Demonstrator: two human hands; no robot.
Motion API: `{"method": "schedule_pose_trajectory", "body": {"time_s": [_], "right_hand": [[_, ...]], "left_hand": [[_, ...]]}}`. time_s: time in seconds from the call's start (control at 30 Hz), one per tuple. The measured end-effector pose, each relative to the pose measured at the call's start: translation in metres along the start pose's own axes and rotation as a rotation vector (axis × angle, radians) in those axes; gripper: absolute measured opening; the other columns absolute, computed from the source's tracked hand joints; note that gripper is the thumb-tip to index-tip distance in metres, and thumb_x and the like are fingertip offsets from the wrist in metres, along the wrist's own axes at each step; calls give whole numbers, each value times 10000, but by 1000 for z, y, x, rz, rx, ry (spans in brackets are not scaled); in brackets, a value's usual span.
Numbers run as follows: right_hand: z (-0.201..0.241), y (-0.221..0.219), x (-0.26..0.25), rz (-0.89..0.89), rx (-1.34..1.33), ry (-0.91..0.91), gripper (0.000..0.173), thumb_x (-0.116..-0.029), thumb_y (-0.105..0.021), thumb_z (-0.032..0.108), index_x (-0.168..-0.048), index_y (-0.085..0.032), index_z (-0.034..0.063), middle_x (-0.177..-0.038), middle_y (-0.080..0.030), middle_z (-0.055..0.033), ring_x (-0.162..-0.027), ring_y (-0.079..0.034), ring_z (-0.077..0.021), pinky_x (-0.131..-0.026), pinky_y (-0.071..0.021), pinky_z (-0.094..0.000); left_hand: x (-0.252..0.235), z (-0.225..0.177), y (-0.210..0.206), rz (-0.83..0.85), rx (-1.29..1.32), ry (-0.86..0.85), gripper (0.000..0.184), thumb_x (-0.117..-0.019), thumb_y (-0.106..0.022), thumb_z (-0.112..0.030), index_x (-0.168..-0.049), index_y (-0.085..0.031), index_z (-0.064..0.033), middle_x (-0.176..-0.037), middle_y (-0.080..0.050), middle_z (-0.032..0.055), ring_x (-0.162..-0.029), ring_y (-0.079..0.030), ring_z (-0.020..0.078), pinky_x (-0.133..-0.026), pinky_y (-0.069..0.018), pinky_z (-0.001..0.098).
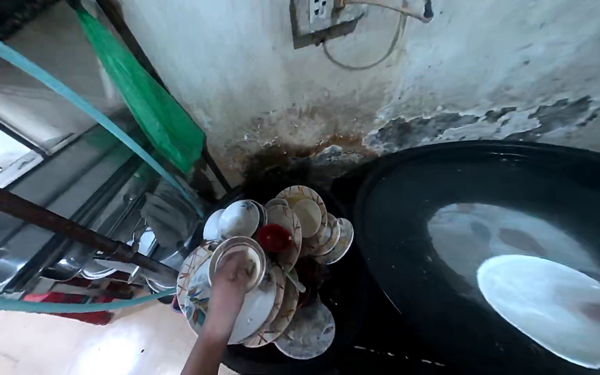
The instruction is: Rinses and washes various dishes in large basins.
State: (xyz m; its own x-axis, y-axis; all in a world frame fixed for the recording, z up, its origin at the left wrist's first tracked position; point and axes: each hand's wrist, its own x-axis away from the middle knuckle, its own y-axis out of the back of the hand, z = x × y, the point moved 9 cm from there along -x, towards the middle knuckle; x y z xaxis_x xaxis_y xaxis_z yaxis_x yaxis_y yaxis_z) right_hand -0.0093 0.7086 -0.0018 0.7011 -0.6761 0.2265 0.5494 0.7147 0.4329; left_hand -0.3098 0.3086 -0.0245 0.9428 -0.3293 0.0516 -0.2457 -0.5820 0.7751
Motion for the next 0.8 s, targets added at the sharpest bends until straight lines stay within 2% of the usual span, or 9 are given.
{"method": "schedule_pose_trajectory", "body": {"time_s": [0.07,0.13,0.2,0.33,0.4,0.5,0.6,0.67,0.8], "right_hand": [[-42,-15,-38,24,-207,-69,483,-990,-410,-60,-1469,-382,-5,-1137,-592,-134,-896,-632,-67,-750,-549,-267],[-34,-51,-56,45,-239,-144,534,-961,-464,-28,-1476,-455,110,-1159,-634,-124,-901,-663,-140,-744,-573,-345],[-2,-95,-63,126,-226,-136,532,-947,-493,-37,-1458,-494,112,-1187,-653,-155,-938,-683,-205,-770,-585,-394],[56,-178,-63,316,-238,-152,501,-983,-486,-66,-1452,-508,108,-1147,-664,-165,-908,-681,-232,-739,-574,-389],[80,-212,-63,409,-200,-88,511,-986,-474,-72,-1467,-494,98,-1216,-652,-179,-983,-672,-257,-806,-564,-418],[112,-247,-72,485,-33,99,506,-981,-499,-21,-1470,-504,104,-1333,-611,-203,-1151,-631,-335,-934,-530,-546],[151,-265,-85,429,232,330,510,-986,-505,-7,-1470,-541,147,-1405,-593,-196,-1277,-581,-390,-1033,-457,-643],[180,-267,-80,330,312,433,502,-972,-501,-35,-1435,-581,143,-1337,-634,-222,-1230,-606,-430,-994,-459,-676],[220,-266,-61,212,354,634,514,-996,-472,-41,-1477,-538,125,-1394,-605,-200,-1259,-603,-399,-1025,-484,-609]], "left_hand": [[3,-5,-20,129,-117,-9,355,-1063,-500,-170,-1358,-646,-37,-1417,-605,169,-1348,-556,274,-1160,-419,431],[4,-6,-41,291,-320,63,502,-1075,-491,-313,-1501,-506,-48,-1534,-499,172,-1444,-453,308,-1204,-356,467],[8,-3,-57,414,-522,145,554,-1076,-473,-330,-1548,-425,-44,-1586,-428,173,-1455,-427,355,-1180,-376,525],[15,-4,-76,476,-660,95,477,-1024,-505,-72,-1500,-487,-42,-1529,-472,213,-1364,-497,437,-1077,-455,602],[14,-22,-73,476,-574,54,444,-1042,-505,-153,-1468,-522,-31,-1486,-509,225,-1348,-518,421,-1072,-460,592],[4,-40,-70,505,-430,116,474,-1056,-516,-297,-1441,-534,-20,-1436,-547,217,-1308,-560,385,-1063,-471,571],[-19,-32,-79,522,-415,163,549,-1025,-589,-332,-1456,-497,-4,-1420,-568,226,-1281,-583,389,-1041,-482,579],[-30,-37,-74,475,-383,139,512,-987,-652,-376,-1328,-601,2,-1288,-650,221,-1183,-639,389,-969,-515,596],[-45,-54,-55,481,-212,101,395,-990,-651,-319,-1162,-671,35,-1148,-673,253,-1083,-655,406,-929,-511,614]]}}
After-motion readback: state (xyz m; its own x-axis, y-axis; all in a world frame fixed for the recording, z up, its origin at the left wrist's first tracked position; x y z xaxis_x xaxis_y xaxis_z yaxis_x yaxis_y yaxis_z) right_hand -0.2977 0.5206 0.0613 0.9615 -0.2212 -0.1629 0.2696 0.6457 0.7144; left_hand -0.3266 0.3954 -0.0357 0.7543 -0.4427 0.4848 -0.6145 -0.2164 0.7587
